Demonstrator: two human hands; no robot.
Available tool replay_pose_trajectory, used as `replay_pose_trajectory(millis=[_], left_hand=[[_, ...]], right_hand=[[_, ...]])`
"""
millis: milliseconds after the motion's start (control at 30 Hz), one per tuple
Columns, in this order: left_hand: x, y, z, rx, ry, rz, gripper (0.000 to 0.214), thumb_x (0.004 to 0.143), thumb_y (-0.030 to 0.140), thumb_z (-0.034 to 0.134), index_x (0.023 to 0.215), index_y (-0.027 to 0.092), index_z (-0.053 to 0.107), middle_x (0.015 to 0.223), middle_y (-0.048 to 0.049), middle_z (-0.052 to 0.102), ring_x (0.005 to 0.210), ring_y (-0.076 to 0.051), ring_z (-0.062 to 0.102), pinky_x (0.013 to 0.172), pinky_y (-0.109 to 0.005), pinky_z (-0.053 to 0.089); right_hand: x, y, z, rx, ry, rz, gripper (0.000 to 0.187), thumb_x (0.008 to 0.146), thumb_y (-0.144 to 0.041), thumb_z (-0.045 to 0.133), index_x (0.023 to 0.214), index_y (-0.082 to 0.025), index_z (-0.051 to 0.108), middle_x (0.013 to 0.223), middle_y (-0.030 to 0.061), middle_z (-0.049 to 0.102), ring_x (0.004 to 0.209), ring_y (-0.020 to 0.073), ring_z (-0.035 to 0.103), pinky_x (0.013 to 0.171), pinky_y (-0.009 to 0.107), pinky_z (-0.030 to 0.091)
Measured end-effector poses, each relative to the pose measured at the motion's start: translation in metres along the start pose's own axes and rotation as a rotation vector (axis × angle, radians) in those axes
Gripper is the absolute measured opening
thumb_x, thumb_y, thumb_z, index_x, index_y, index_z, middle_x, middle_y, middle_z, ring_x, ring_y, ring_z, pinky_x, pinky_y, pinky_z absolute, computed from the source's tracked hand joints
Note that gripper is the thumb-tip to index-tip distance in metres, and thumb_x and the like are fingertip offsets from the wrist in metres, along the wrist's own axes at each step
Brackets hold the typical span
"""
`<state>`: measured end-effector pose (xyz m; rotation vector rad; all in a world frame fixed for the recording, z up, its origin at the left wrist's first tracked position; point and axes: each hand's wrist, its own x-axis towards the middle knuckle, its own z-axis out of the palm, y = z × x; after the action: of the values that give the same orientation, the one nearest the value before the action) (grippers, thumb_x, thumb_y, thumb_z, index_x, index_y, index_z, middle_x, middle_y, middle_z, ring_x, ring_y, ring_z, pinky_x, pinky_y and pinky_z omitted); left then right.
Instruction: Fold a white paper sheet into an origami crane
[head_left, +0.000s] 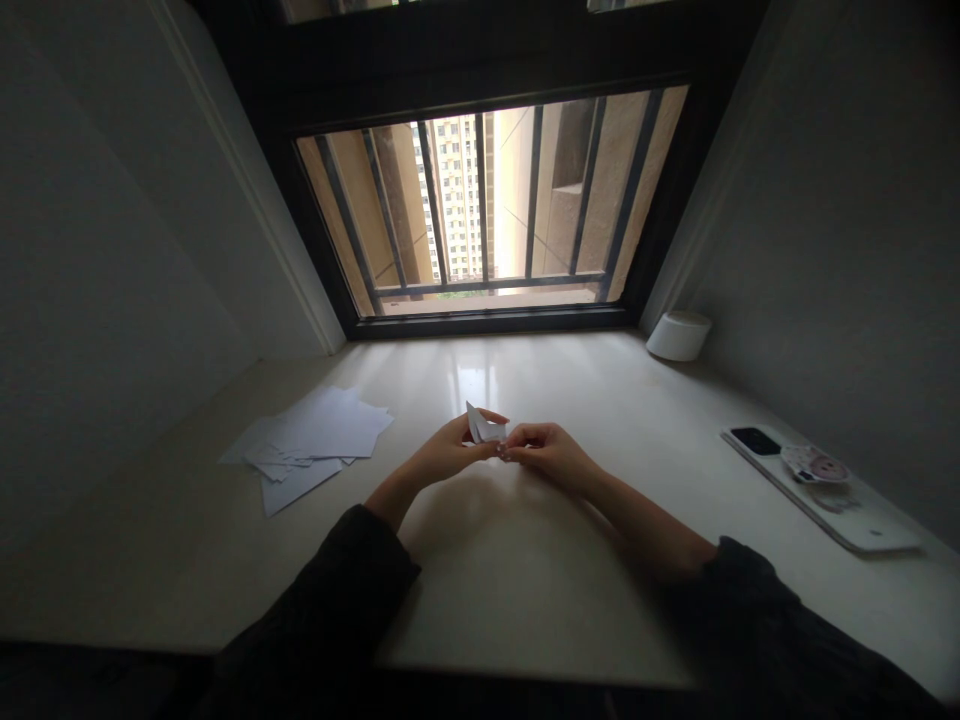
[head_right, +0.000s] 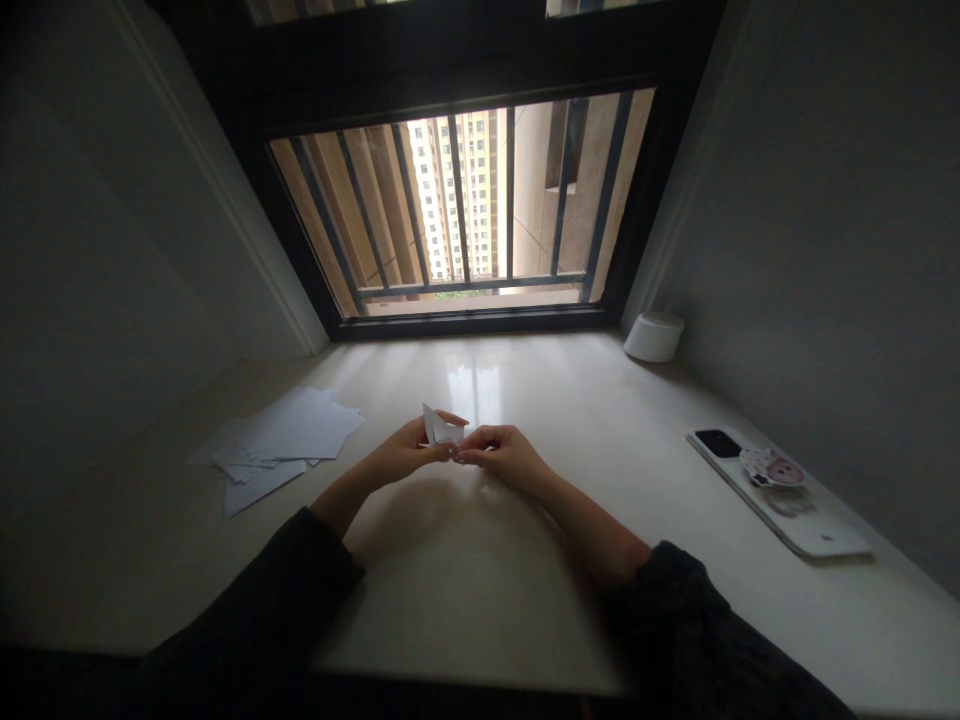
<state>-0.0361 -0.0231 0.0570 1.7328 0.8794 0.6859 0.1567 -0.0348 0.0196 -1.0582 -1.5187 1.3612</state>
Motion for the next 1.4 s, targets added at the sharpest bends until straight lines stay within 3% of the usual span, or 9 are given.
replay_pose_trajectory(millis=[333,633,767,967,1233,1400], left_hand=[[0.001,-0.004,-0.003,0.082,0.011,-0.006,0.046,0.073,0.038,0.067,0.112,0.015,0.056,0.094,-0.0083,0.064,0.084,-0.019,0.059,0.078,-0.034,0.044],[0.007,-0.019,-0.002,-0.055,0.015,-0.043,0.048,0.070,0.036,0.071,0.109,0.013,0.057,0.086,-0.0066,0.062,0.075,-0.015,0.058,0.070,-0.031,0.045],[0.007,-0.014,0.003,-0.171,-0.020,-0.109,0.050,0.069,0.036,0.071,0.111,0.013,0.056,0.085,-0.0060,0.062,0.075,-0.014,0.059,0.069,-0.030,0.046],[0.005,-0.008,0.013,-0.275,-0.067,-0.147,0.048,0.067,0.037,0.074,0.104,0.011,0.059,0.084,-0.0059,0.063,0.074,-0.014,0.061,0.073,-0.031,0.048],[0.004,-0.007,0.016,-0.285,-0.139,-0.127,0.049,0.069,0.040,0.072,0.107,0.012,0.057,0.083,-0.0070,0.066,0.073,-0.016,0.064,0.071,-0.032,0.050],[0.003,-0.008,0.018,-0.243,-0.148,-0.125,0.046,0.070,0.041,0.071,0.102,0.010,0.058,0.078,-0.0076,0.067,0.070,-0.016,0.064,0.068,-0.031,0.051]], right_hand=[[0.000,-0.003,0.001,-0.049,0.044,-0.051,0.028,0.062,-0.043,0.074,0.070,-0.017,0.067,0.065,0.0008,0.063,0.059,0.0131,0.054,0.057,0.027,0.041],[-0.014,-0.014,0.000,-0.698,0.231,-0.530,0.011,0.084,-0.029,0.056,0.079,-0.022,0.063,0.078,0.0036,0.062,0.069,0.0159,0.054,0.064,0.030,0.044],[-0.017,-0.018,0.002,-0.800,0.303,-0.641,0.007,0.083,-0.024,0.053,0.087,-0.022,0.059,0.088,0.0065,0.062,0.082,0.0207,0.054,0.069,0.033,0.045],[-0.016,-0.018,0.002,-0.887,0.265,-0.685,0.010,0.079,-0.024,0.058,0.088,-0.020,0.055,0.088,0.0069,0.062,0.083,0.0218,0.053,0.070,0.033,0.044],[-0.018,-0.017,-0.001,-0.929,0.272,-0.732,0.004,0.080,-0.023,0.054,0.082,-0.021,0.056,0.079,0.0048,0.062,0.074,0.0187,0.054,0.065,0.030,0.041],[-0.018,-0.017,-0.001,-0.941,0.284,-0.710,0.009,0.076,-0.019,0.053,0.084,-0.020,0.057,0.075,0.0035,0.061,0.070,0.0180,0.053,0.062,0.029,0.039]])
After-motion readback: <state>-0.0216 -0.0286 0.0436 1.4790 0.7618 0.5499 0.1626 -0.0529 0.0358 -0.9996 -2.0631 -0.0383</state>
